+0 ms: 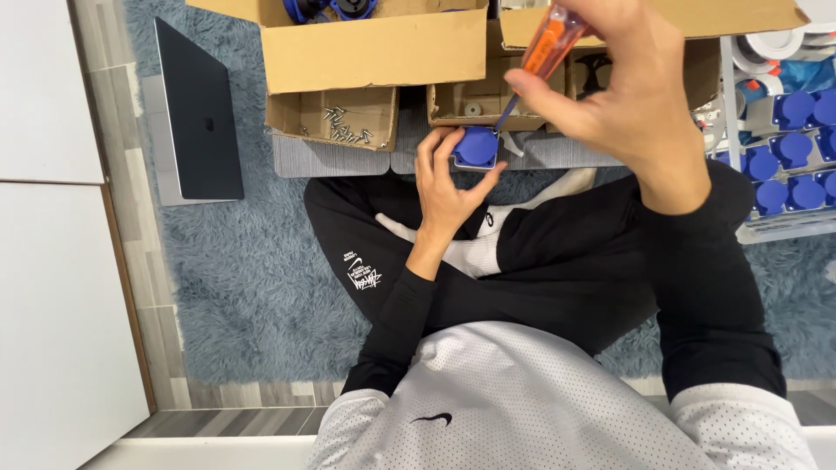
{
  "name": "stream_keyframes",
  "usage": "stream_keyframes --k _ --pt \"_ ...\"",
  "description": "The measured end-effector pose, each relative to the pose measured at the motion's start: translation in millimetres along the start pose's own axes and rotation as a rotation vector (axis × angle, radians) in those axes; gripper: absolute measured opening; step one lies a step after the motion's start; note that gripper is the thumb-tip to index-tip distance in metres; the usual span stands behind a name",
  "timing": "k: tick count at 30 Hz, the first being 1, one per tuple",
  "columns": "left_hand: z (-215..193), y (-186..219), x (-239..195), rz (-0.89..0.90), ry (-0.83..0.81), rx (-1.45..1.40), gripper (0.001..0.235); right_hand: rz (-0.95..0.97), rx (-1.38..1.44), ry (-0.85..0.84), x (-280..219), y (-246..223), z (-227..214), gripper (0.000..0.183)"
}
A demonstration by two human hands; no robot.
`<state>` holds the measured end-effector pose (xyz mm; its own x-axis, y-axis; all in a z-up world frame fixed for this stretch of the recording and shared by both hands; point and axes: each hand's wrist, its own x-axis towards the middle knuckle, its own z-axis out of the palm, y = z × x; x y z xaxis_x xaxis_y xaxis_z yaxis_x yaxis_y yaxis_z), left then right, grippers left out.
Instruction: The person sits on the floor and assembles a blue electrical socket into a white wall box. They insert the socket, then use a screwdriver to tighten screws on the sides to secure it in place.
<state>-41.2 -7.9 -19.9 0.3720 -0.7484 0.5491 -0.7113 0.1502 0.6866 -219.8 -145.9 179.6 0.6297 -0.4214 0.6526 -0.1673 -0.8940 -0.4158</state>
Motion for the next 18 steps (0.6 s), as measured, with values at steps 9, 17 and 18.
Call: stream_keyframes --k 9,17,18 --pt "3 -3 -2 0.010 0.013 0.022 0.076 0.004 -0.132 0.113 -7 27 30 0.078" --pt "4 -5 -4 0.002 -0.012 0.028 0.075 0.105 0.681 -0.253 39 -21 -17 0.049" --pt "4 -5 -4 0.005 -0.008 0.029 0.075 0.177 0.630 -0.279 43 -29 -24 0.044"
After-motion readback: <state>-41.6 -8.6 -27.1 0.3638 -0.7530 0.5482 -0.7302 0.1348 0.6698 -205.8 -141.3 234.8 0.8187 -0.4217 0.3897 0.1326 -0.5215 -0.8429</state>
